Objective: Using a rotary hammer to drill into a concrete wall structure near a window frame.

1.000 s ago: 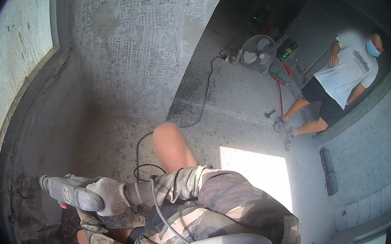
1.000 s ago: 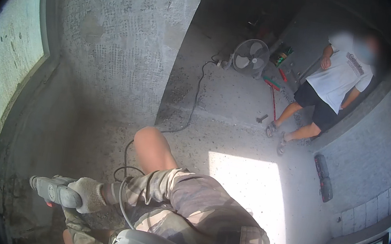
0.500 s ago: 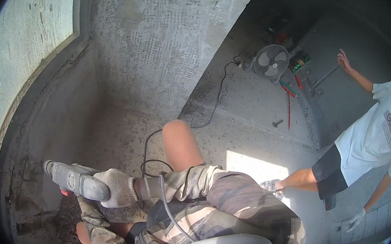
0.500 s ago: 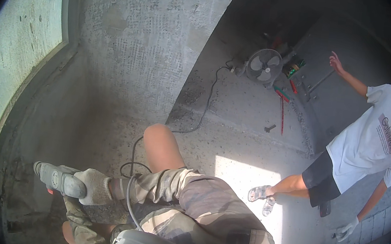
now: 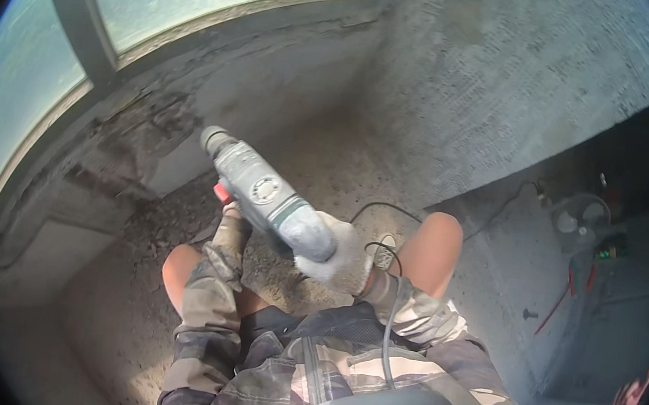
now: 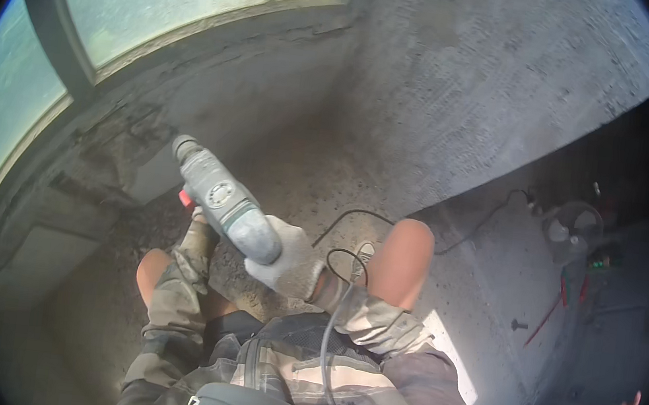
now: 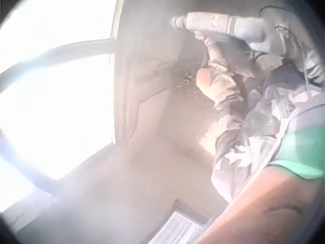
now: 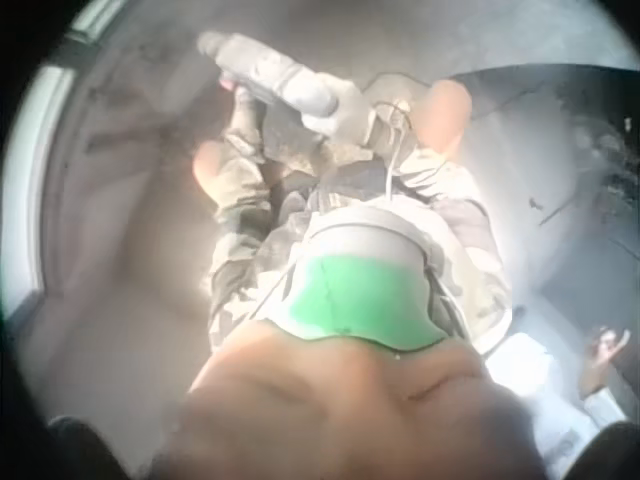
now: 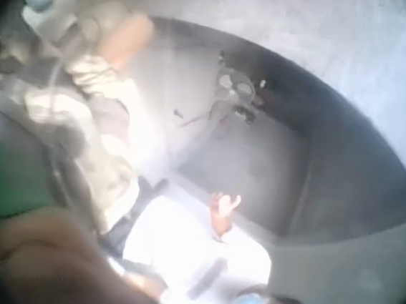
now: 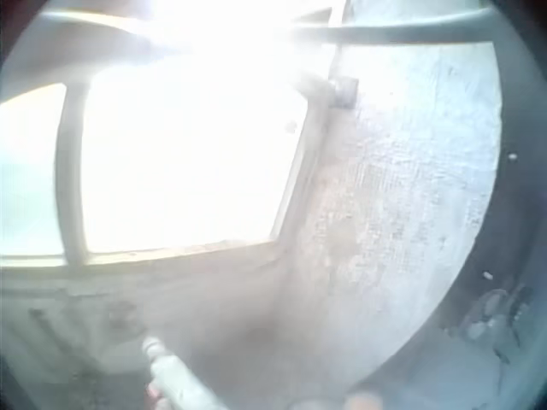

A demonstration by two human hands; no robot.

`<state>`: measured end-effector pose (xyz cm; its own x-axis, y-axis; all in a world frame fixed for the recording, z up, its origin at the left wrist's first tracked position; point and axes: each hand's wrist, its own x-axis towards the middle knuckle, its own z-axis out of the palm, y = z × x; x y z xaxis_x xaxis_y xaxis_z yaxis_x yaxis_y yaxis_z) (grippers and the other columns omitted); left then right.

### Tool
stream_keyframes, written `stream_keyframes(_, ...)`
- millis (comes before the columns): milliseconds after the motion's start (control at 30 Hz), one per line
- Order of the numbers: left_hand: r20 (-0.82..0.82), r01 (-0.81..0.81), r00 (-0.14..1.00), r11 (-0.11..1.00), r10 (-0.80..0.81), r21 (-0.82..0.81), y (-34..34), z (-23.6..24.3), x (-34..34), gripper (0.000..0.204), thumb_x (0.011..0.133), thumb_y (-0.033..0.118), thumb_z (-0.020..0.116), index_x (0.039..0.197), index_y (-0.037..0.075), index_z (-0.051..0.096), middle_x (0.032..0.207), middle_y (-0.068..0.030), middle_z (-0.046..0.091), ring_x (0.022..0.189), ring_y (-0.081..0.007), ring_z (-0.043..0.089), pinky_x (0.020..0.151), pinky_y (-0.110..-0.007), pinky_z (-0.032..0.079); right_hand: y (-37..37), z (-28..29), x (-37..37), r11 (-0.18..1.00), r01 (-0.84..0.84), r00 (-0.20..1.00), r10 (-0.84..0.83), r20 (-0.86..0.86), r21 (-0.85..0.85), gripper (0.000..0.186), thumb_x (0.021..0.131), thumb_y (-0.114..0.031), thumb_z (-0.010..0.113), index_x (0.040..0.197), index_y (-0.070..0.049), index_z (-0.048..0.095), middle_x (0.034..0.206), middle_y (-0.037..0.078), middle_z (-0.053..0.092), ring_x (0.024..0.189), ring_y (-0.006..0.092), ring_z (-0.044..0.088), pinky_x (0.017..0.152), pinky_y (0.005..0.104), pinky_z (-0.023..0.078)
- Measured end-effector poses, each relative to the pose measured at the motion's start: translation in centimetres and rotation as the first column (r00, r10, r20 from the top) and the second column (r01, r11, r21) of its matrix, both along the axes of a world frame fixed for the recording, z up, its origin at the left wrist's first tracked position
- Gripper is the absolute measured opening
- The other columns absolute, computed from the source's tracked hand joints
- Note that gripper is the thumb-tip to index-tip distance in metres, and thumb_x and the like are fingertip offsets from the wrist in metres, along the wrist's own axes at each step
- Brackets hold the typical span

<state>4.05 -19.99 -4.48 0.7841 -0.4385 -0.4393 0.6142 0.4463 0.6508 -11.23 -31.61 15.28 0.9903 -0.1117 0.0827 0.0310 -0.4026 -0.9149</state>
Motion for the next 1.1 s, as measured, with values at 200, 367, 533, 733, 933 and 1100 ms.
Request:
stream_keyframes(200,-0.085,-0.184,0.979,0.983,0.184,0.016,1.0,-4.4,3.8,0.037,0.101,0.030,0.036,0.120,0.008,0.059,0.107,-0.0091,0.067,0.093,-0.0271,0.066,0.082,-0.042,0.055,0.1,-0.2,0.2,0.968,-0.077,0.978,0.120,-0.173,0.237,0.030,0.074,0.001,0.066,0.103,0.001,0.060,0.084,0.004,0.066,0.077,0.0116,0.063,0.072,0.0270,0.051)
stream_keyframes(367,0.271,-0.042,0.956,0.860,-0.114,0.508,1.4,-4.4,4.4,0.033,0.089,0.014,0.064,0.119,0.003,0.061,0.108,-0.0112,0.068,0.100,-0.0212,0.065,0.083,-0.037,0.053,0.8,-0.1,-0.2,0.971,-0.013,0.977,0.064,-0.205,0.240,0.023,0.076,0.001,0.063,0.099,0.004,0.060,0.080,0.006,0.064,0.072,0.0113,0.060,0.067,0.0258,0.048)
stream_keyframes(533,0.228,-0.079,0.974,0.912,-0.016,0.403,1.4,-3.1,3.9,0.034,0.084,0.018,0.069,0.115,0.003,0.064,0.107,-0.0114,0.069,0.099,-0.0211,0.065,0.086,-0.033,0.051,1.6,-0.9,-0.6,0.928,0.046,0.986,0.016,-0.163,0.370,0.021,0.078,0.002,0.061,0.098,0.005,0.061,0.079,0.008,0.064,0.071,0.0131,0.061,0.065,0.0263,0.049)
stream_keyframes(733,0.361,-0.113,0.930,0.877,-0.072,0.467,1.2,-3.8,4.5,0.029,0.085,0.022,0.067,0.107,0.002,0.064,0.102,-0.0148,0.070,0.094,-0.0249,0.067,0.082,-0.035,0.051,1.6,-1.3,-0.7,0.902,0.119,0.982,-0.044,-0.186,0.415,0.019,0.078,0.002,0.061,0.097,0.003,0.061,0.079,0.007,0.064,0.071,0.0136,0.061,0.064,0.0259,0.050)
stream_keyframes(933,0.339,-0.140,0.941,0.909,-0.001,0.393,0.6,-5.9,5.2,0.015,0.092,0.008,0.056,0.104,0.006,0.065,0.086,-0.0037,0.066,0.073,-0.0129,0.062,0.062,-0.033,0.052,0.8,-1.8,-0.6,0.924,0.045,0.983,0.027,-0.181,0.379,0.022,0.078,0.002,0.063,0.100,0.003,0.061,0.081,0.007,0.064,0.073,0.0130,0.061,0.066,0.0255,0.049)
stream_keyframes(1100,0.263,-0.119,0.965,0.881,-0.007,0.458,0.6,-6.9,6.0,0.031,0.089,0.014,0.062,0.117,0.002,0.062,0.111,-0.0135,0.068,0.100,-0.0218,0.064,0.086,-0.034,0.050,0.6,-2.2,-0.4,0.937,0.014,0.980,0.056,-0.192,0.349,0.023,0.078,0.001,0.064,0.101,0.002,0.062,0.082,0.006,0.064,0.074,0.0118,0.060,0.068,0.0249,0.048)
